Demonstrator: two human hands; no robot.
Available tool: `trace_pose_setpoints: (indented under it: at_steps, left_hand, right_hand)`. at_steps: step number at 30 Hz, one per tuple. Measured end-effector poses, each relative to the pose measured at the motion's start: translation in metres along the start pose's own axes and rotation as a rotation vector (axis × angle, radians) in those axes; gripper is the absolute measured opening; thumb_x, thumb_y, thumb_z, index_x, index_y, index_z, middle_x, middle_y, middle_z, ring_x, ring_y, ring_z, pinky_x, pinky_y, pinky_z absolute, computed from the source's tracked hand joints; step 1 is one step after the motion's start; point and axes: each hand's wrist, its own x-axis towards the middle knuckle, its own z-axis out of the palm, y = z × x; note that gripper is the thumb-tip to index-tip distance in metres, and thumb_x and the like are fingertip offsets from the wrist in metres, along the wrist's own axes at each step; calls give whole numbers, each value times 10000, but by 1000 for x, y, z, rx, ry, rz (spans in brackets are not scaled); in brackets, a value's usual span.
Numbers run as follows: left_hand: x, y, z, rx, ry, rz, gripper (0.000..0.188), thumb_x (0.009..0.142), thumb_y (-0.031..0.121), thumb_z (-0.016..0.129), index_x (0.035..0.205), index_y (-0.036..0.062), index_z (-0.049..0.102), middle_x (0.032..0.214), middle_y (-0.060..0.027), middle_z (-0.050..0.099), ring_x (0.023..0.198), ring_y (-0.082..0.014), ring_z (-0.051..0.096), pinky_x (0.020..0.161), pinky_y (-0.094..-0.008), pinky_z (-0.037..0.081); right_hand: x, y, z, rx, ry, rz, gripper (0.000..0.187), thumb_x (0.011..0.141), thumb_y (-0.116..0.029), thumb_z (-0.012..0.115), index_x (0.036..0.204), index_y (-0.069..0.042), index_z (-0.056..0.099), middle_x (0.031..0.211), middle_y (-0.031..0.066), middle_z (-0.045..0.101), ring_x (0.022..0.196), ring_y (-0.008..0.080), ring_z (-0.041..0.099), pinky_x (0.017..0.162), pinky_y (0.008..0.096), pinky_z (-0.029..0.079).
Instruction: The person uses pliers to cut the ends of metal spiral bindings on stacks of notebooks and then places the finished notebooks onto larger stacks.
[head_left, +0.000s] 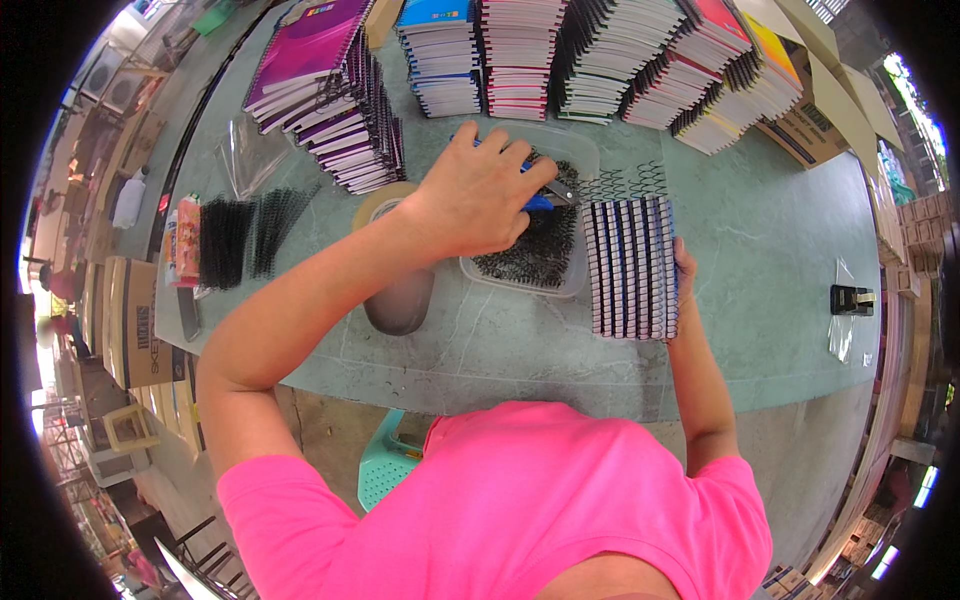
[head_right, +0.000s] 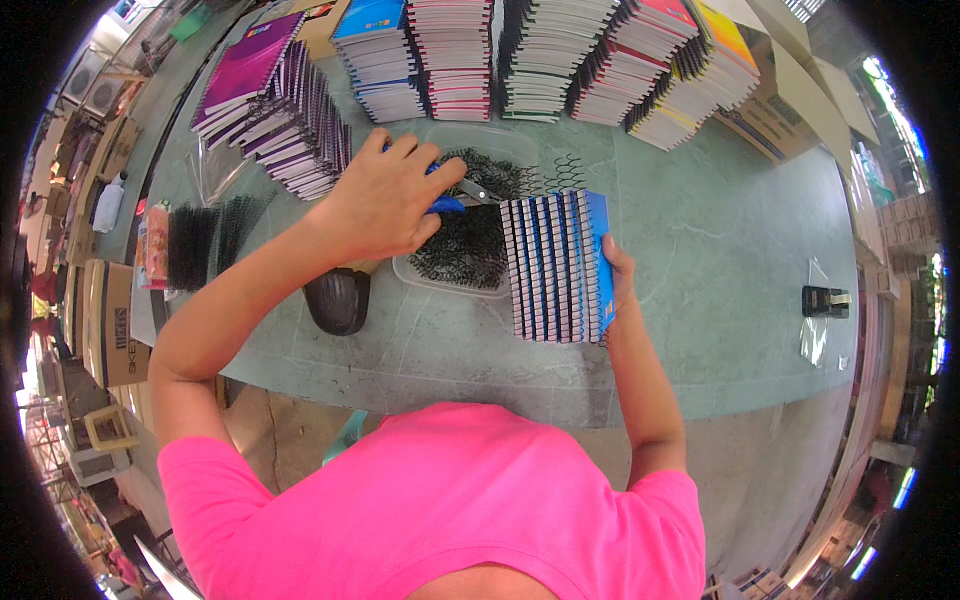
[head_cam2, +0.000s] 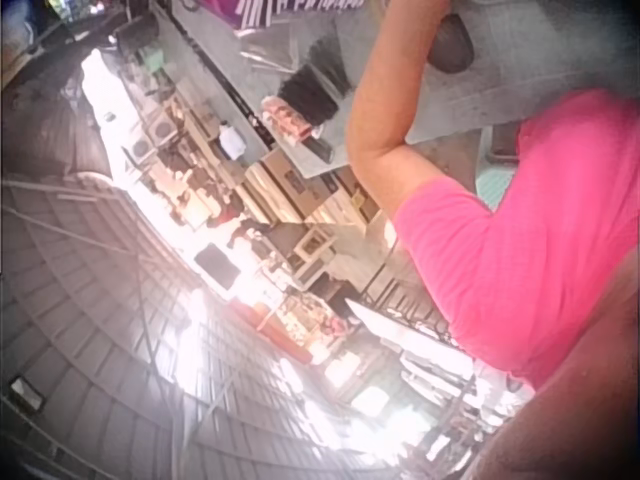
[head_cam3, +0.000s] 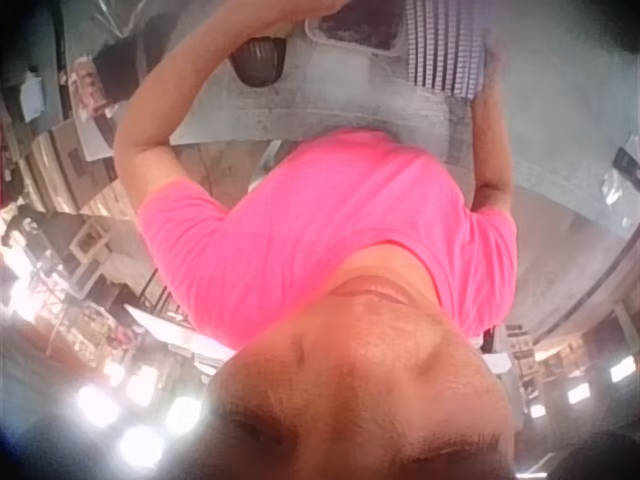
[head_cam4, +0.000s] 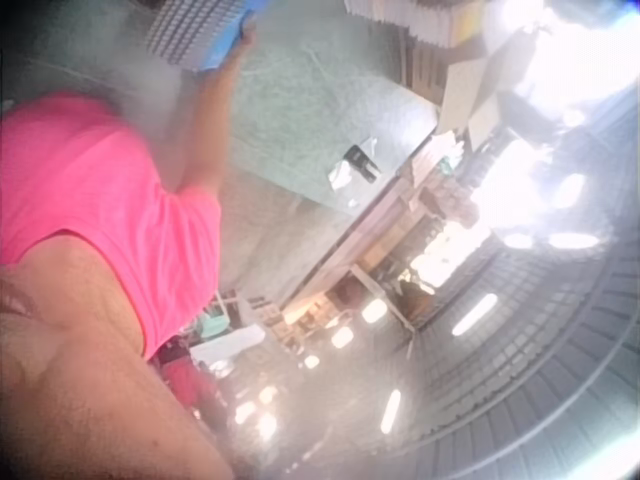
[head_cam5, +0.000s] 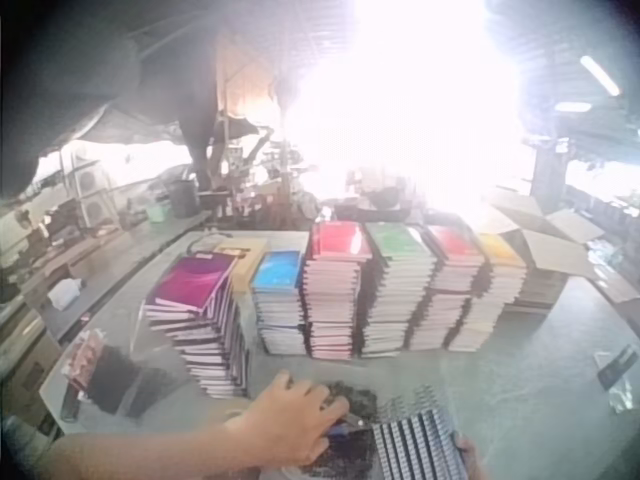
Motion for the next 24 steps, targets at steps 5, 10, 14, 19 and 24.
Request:
trace_pose_setpoints:
  at_steps: [5, 10, 14, 19, 24]
  left_hand:
    - [-1, -1, 2, 17, 6, 40, 415, 660, 255, 636, 1019, 106, 491, 867, -84, 530, 827, -235, 519, 717, -374, 371]
    - [1, -5, 5, -73, -256, -45, 410, 642, 240, 667, 987, 94, 500, 835, -96, 553, 789, -253, 556, 684, -352, 403]
    - [-9, -8, 16, -78, -382, -142, 419, 643, 218, 668, 1005, 82, 506, 832, -103, 562, 815, -261, 558, 704, -361, 402]
    - [-10, -12, 16, -125, -68, -105, 442, 642, 209, 661, 1036, 84, 504, 886, -97, 543, 861, -257, 524, 750, -371, 376]
    - [-9, -9, 16, -100, -24, -57, 455, 626, 207, 668, 1033, 87, 504, 917, -97, 528, 866, -252, 508, 756, -367, 368]
  right_hand:
    - [3, 0, 2, -28, -19, 29, 587, 724, -386, 634, 1138, 6, 494, 1047, 164, 590, 893, 285, 596, 790, 411, 492]
    - [3, 0, 10, -57, 49, 62, 576, 724, -371, 634, 1139, 3, 495, 1040, 162, 592, 885, 287, 596, 788, 408, 493]
    - [10, -4, 9, -105, 46, 107, 556, 745, -352, 617, 1133, 25, 492, 1038, 170, 590, 880, 283, 597, 794, 402, 489]
    - [14, -8, 4, -127, 80, 112, 556, 752, -342, 617, 1152, 18, 477, 1032, 159, 593, 871, 282, 600, 784, 403, 491]
    - [10, -7, 10, -109, 48, 118, 544, 759, -344, 609, 1149, 12, 477, 1041, 155, 591, 879, 277, 599, 784, 405, 495]
